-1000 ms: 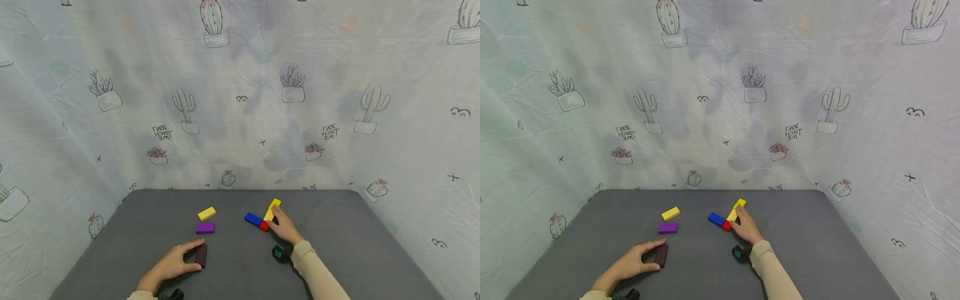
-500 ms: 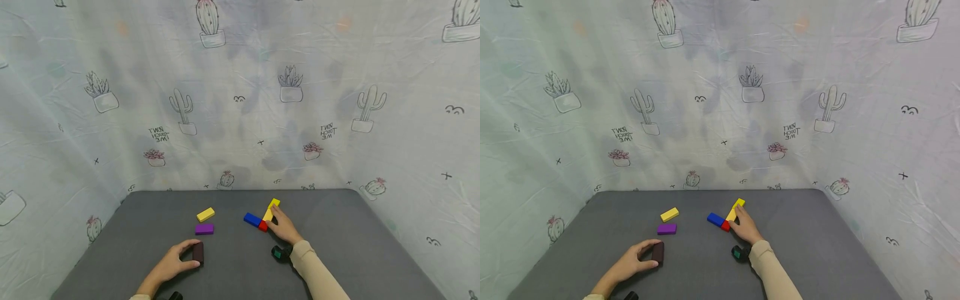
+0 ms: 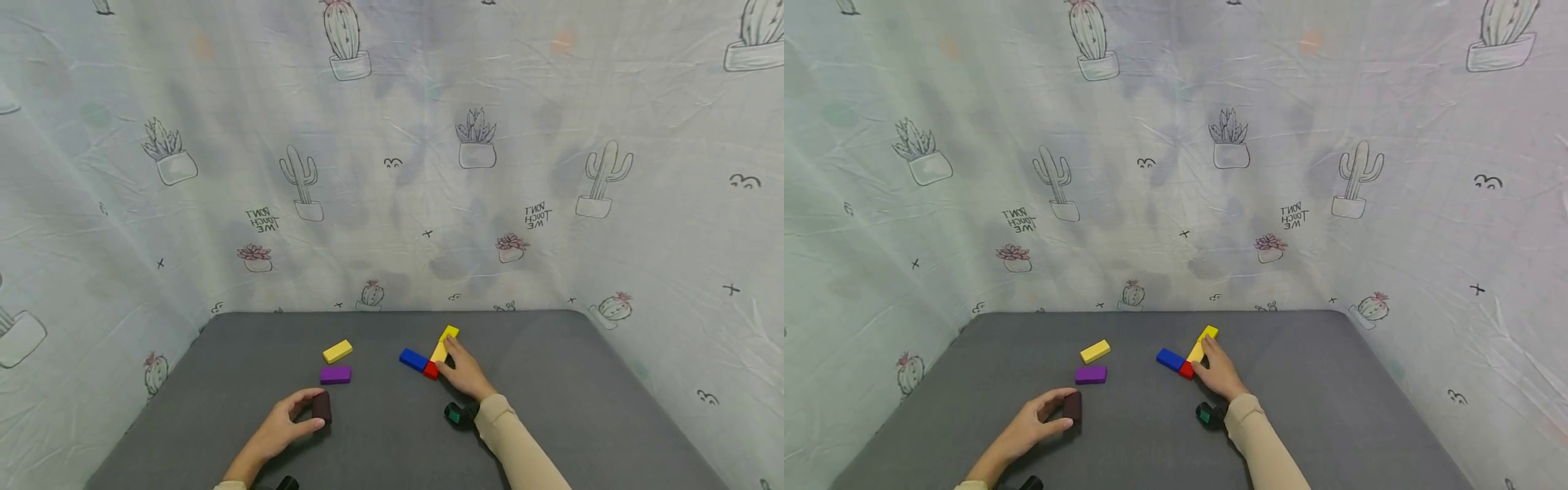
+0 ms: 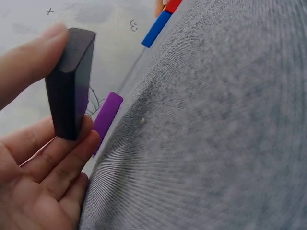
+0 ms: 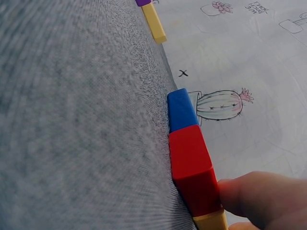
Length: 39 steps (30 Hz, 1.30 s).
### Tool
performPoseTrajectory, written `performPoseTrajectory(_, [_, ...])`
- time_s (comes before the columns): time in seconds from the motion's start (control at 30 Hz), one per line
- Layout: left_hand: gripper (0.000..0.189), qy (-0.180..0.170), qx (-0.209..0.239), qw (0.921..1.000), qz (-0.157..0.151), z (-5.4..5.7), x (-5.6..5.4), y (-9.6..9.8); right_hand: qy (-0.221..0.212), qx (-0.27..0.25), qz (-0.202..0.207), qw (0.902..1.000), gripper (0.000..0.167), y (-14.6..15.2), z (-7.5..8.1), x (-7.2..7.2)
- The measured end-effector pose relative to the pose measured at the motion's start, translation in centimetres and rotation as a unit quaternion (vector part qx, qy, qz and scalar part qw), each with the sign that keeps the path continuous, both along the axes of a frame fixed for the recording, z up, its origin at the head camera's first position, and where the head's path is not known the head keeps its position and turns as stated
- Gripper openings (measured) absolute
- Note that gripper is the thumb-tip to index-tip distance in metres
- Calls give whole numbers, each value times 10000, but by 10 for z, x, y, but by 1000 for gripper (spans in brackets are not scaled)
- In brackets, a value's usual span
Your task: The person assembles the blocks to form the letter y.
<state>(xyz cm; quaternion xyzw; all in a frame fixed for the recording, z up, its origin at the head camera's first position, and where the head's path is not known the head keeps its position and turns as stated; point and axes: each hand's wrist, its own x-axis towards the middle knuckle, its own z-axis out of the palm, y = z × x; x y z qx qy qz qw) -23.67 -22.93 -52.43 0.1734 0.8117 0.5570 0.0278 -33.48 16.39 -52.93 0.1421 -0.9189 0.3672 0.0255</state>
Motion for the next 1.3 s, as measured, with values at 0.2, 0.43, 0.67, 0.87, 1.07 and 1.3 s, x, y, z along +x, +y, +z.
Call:
performPoseTrajectory(0.2, [49,-112,396,9989,241,-2,0,0,-8,64,12,10000,66,0,0,1])
performPoseTrajectory(0.43, [54,-319,401,9973,532,0,0,3,48,87,-7,10000,65,1,-1,2])
performPoseTrajectory(0.67, [59,-143,299,9961,819,2,-2,7,-22,165,-33,9999,65,0,-2,1])
performPoseTrajectory(0.87, [63,250,138,9943,1031,12,-4,13,-2,119,8,9999,65,-1,0,1])
performPoseTrajectory(1.07, [67,409,-21,9898,1362,21,-8,19,-6,175,-9,9998,65,-1,0,0])
performPoseTrajectory(1.3, [69,653,25,9846,1622,26,-12,29,-19,155,-14,9999,66,-1,0,-1])
